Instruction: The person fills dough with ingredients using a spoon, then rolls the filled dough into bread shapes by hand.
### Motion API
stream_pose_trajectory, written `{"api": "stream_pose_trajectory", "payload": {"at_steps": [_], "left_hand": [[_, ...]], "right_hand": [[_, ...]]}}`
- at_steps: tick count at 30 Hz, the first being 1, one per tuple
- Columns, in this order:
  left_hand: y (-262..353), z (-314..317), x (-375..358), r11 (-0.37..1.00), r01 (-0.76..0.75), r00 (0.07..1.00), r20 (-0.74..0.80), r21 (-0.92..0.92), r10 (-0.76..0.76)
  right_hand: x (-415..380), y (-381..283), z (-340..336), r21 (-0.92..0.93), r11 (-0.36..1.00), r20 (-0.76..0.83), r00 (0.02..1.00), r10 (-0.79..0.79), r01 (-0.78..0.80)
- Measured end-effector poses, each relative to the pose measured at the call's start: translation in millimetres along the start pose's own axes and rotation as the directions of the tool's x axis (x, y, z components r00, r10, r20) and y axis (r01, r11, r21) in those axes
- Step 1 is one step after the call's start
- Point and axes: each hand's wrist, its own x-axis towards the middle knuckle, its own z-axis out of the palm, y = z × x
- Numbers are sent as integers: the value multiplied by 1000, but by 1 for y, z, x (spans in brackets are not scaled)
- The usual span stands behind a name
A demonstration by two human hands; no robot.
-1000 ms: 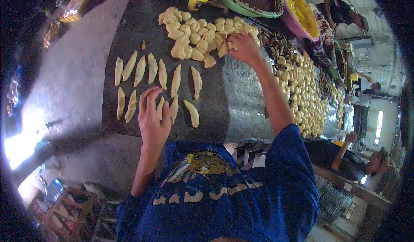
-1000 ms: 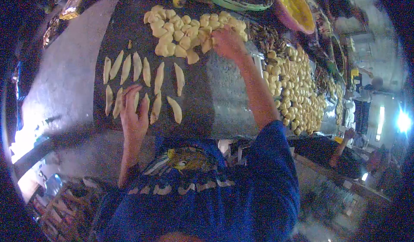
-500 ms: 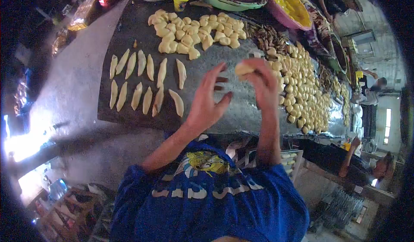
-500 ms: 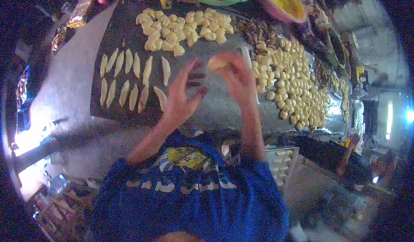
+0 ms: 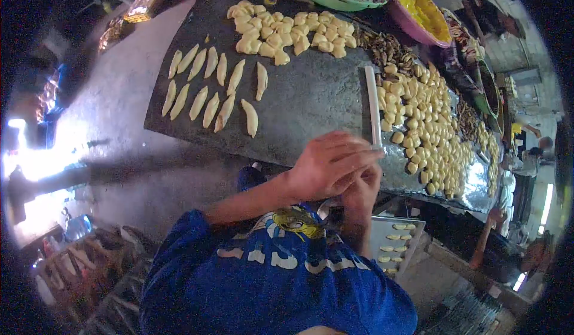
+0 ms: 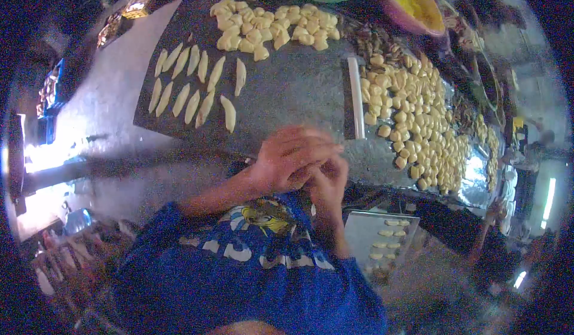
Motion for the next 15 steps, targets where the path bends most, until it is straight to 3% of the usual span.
{"api": "stream_pose_trajectory", "payload": {"at_steps": [4,7,10,11,14,15], "left_hand": [[-12,-5,-3,875,70,996,-22,-479,-92],[-18,-15,-6,767,369,921,92,-525,-380],[-33,-16,-11,553,494,788,76,-671,-612],[-35,-18,-11,431,471,744,84,-769,-663],[-43,-38,-4,418,482,685,33,-770,-728],[-51,-48,-4,396,532,687,108,-748,-719]], "right_hand": [[1,-1,25,402,912,-83,989,119,-76],[16,4,43,582,802,-72,974,214,-134],[45,-4,61,550,801,58,967,247,-238],[52,0,65,768,595,166,971,174,-238],[83,0,76,857,357,284,918,276,-372],[99,-7,87,877,265,286,879,382,-401]]}}
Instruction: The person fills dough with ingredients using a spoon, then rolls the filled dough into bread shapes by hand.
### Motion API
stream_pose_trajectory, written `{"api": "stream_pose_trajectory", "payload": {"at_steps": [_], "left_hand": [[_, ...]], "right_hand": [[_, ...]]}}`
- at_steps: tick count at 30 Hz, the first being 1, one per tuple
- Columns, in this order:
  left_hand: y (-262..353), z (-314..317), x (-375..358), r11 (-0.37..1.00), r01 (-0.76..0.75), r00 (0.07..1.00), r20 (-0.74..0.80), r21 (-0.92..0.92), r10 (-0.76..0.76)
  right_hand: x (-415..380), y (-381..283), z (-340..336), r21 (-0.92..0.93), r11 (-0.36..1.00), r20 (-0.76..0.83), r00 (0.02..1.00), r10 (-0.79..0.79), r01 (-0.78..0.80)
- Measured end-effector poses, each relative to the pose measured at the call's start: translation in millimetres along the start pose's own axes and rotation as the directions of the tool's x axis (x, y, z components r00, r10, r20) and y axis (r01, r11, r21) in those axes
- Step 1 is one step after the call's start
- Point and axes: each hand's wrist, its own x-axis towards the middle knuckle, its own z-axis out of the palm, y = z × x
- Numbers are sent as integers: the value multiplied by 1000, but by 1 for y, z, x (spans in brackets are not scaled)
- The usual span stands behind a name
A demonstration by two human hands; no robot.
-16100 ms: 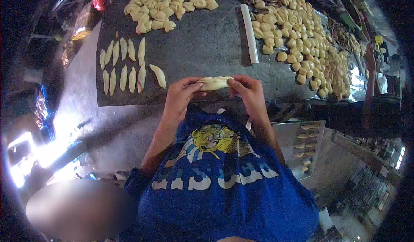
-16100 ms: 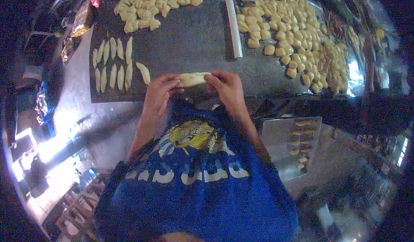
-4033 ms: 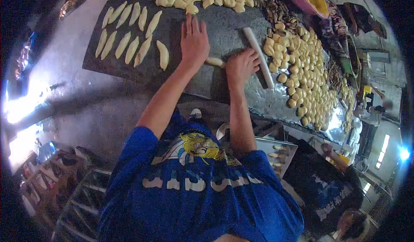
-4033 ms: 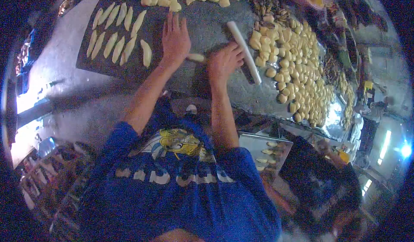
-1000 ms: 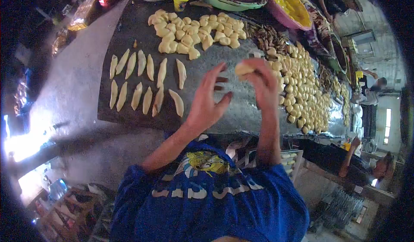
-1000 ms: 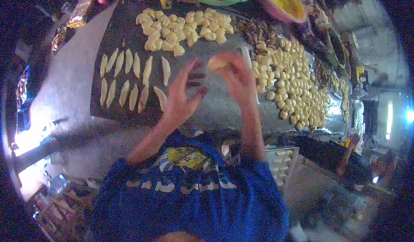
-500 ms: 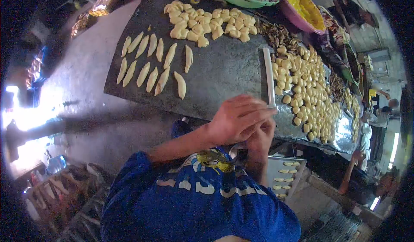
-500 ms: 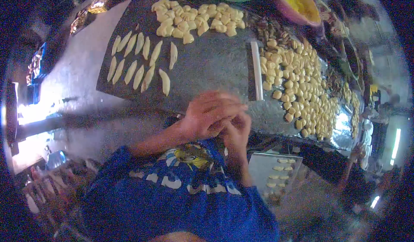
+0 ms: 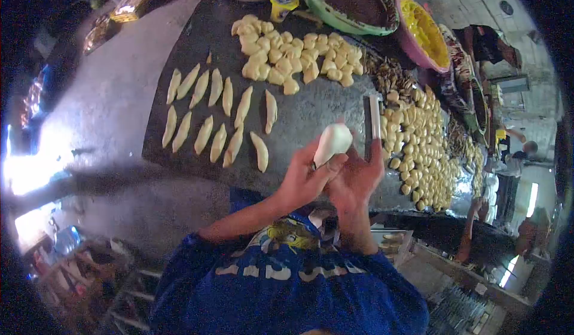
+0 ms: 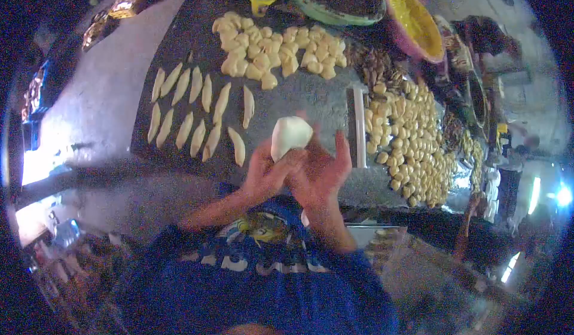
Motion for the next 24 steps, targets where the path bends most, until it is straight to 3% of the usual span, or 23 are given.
{"api": "stream_pose_trajectory", "payload": {"at_steps": [1,3,4,5,6,7,8,9,10,11,14,21,23,24], "left_hand": [[15,-6,7,989,-127,991,-26,71,129],[46,-20,15,930,-302,949,-27,211,314],[55,-31,18,894,-353,929,-8,275,369],[56,-48,16,901,-281,955,-1,329,298],[55,-64,12,899,-209,974,3,385,225],[56,-77,10,887,-136,989,2,440,151],[57,-87,7,873,-117,990,-15,473,141],[59,-96,6,858,-99,991,-33,504,133],[61,-103,6,842,-80,990,-54,533,128],[65,-107,7,831,-59,990,-77,554,122],[74,-118,6,819,-9,984,-143,574,110],[74,-136,13,805,-29,977,-153,593,149],[74,-135,18,803,-45,978,-138,594,157],[77,-133,20,806,-44,981,-128,591,147]], "right_hand": [[20,-5,12,-32,998,93,994,51,-48],[72,-24,55,-230,973,302,951,64,8],[104,-25,92,-408,863,225,949,-221,297],[157,-45,97,-626,530,412,819,-398,572],[193,-59,114,-874,-42,459,795,-398,484],[228,-73,131,-776,-597,504,767,-396,202],[266,-91,131,-575,-816,509,807,-300,60],[314,-114,120,-446,-895,479,843,-244,-6],[361,-137,109,-298,-953,447,875,-187,-52],[399,-154,86,-293,-955,411,898,-160,-36],[412,-142,76,-340,-940,299,946,-127,-19],[402,-143,115,-504,-844,136,948,-289,-185],[399,-152,81,-425,-895,395,917,-51,133],[391,-152,79,-439,-887,397,916,-52,140]]}}
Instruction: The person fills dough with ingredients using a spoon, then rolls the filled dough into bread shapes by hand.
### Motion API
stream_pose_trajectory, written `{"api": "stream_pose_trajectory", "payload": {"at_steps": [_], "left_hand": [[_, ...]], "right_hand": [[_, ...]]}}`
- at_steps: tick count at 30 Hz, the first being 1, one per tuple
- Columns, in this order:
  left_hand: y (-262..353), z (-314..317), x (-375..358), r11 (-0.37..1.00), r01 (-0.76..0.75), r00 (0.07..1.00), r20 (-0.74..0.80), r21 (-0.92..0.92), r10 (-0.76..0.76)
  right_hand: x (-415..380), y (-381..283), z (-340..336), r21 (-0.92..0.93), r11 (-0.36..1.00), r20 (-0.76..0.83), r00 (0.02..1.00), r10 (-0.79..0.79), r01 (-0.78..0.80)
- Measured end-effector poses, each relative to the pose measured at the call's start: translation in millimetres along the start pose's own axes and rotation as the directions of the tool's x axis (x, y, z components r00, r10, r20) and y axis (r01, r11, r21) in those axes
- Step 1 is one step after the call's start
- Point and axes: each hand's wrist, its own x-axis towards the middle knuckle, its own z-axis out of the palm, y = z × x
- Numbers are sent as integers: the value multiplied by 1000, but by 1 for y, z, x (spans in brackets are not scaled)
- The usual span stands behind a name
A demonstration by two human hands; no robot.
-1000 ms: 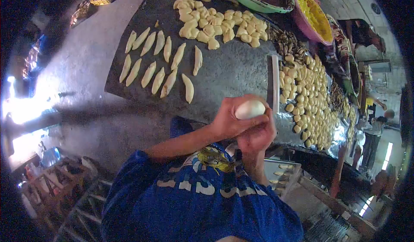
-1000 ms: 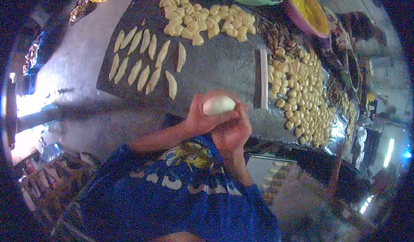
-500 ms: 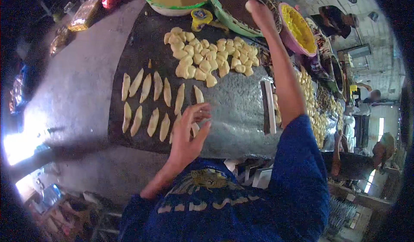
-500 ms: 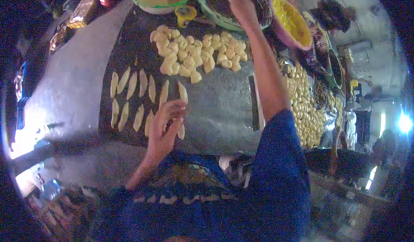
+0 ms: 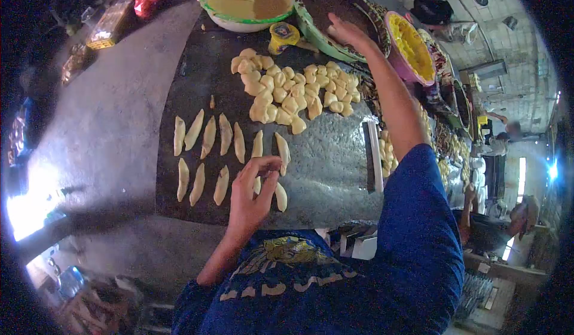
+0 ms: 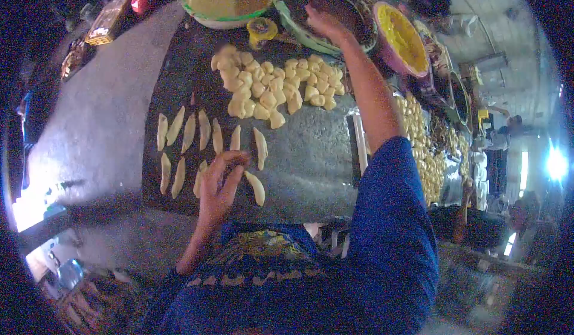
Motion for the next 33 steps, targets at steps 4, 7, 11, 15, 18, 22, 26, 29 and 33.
{"api": "stream_pose_trajectory", "payload": {"at_steps": [4,7,11,15,18,22,26,29,33], "left_hand": [[1,7,5,999,36,997,64,-4,-36],[-5,16,7,979,165,981,121,-121,-150],[-9,48,11,777,306,952,183,-550,-245],[-44,67,-16,377,531,837,400,-759,-374],[-45,67,-39,281,696,683,489,-661,-542],[-60,55,-57,768,619,753,402,-163,-521],[-40,61,-53,902,412,872,232,129,-432],[-24,82,-44,961,275,948,175,-40,-264],[-26,90,-37,819,412,911,179,-400,-371]], "right_hand": [[-7,-5,-20,257,938,-117,956,271,-234],[-69,-26,-43,794,572,149,978,145,-206],[-207,-99,-28,839,390,375,923,86,-378],[-323,-136,21,717,2,696,715,-63,-697],[-389,-145,67,694,485,392,844,367,-533],[-428,-143,75,665,297,505,706,496,-685],[-445,-116,86,733,-8,632,676,379,-680],[-428,-121,51,706,-177,706,662,250,-686],[-414,-117,21,733,-94,679,719,149,-673]]}}
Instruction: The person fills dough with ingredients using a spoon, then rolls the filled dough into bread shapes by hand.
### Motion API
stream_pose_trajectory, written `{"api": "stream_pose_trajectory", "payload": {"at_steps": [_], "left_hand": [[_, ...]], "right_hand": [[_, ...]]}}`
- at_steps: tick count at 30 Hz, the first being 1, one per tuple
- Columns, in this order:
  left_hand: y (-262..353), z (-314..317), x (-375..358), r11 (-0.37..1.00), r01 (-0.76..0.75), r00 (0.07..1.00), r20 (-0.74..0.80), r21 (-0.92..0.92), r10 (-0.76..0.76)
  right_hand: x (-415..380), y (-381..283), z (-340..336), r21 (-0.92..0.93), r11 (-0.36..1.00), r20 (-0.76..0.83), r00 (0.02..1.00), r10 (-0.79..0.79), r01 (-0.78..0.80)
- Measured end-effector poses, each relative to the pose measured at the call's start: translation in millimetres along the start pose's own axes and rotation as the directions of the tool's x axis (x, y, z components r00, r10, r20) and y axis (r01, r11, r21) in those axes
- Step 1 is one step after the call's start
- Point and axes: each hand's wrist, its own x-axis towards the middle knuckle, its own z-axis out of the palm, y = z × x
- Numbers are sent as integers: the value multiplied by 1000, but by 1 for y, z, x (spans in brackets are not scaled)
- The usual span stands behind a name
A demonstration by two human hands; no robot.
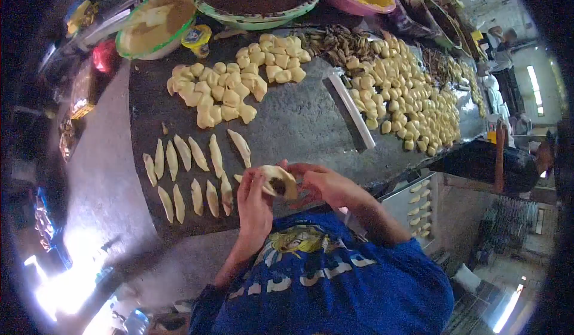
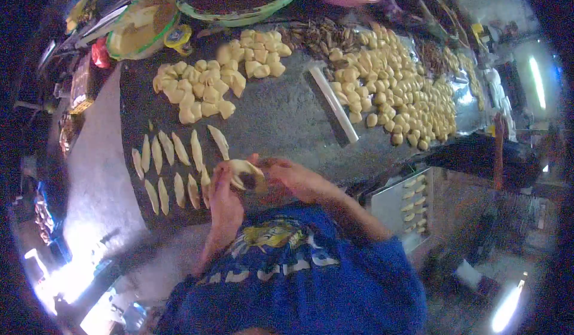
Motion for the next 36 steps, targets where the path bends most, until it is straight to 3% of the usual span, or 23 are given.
{"api": "stream_pose_trajectory", "payload": {"at_steps": [1,2,3,4,5,6,7,8,10,13,16,19,22,24,27,31,34,36], "left_hand": [[5,2,0,981,108,993,-34,-162,-115],[12,2,1,956,107,994,5,-271,-110],[20,2,4,919,109,994,42,-378,-100],[26,1,7,870,114,993,79,-479,-86],[29,-3,8,860,132,991,78,-493,-107],[32,-8,8,849,151,989,79,-506,-129],[34,-13,8,840,171,985,83,-516,-149],[37,-21,10,863,160,987,95,-478,-131],[40,-33,3,906,132,989,111,-402,-95],[46,-38,0,839,191,981,76,-509,-178],[49,-44,0,824,210,976,58,-526,-211],[56,-43,0,821,211,974,46,-531,-221],[64,-42,-1,848,203,978,51,-490,-204],[64,-45,-1,856,201,978,53,-476,-200],[66,-51,0,829,237,965,23,-507,-262],[67,-53,-1,810,214,968,11,-546,-249],[67,-55,1,800,222,963,-2,-558,-269],[69,-54,1,811,224,962,-9,-541,-272]], "right_hand": [[-3,-4,-11,-58,997,46,997,-56,59],[-1,-10,-19,-113,986,96,989,-109,119],[4,-38,-18,-275,960,5,999,-52,51],[34,-36,-62,-472,849,-1,963,-269,237],[56,-59,-86,-681,634,24,876,-483,368],[78,-82,-110,-885,310,49,731,-680,347],[100,-106,-133,-982,41,70,555,-829,185],[130,-156,-162,-984,151,-180,468,-866,-98],[150,-188,-195,-989,-31,-47,503,-863,-146],[185,-204,-246,-946,-308,231,448,-864,-106],[189,-220,-255,-913,-344,218,452,-865,-217],[194,-238,-264,-975,89,-183,505,-844,-205],[206,-259,-275,-917,5,-237,534,-812,-400],[210,-270,-279,-907,-76,-201,582,-788,-415],[214,-275,-284,-910,-193,-94,638,-765,-366],[237,-277,-314,-812,-503,112,766,-633,-297],[236,-269,-301,-884,-426,134,767,-628,-194],[240,-261,-297,-861,-488,216,765,-607,-144]]}}
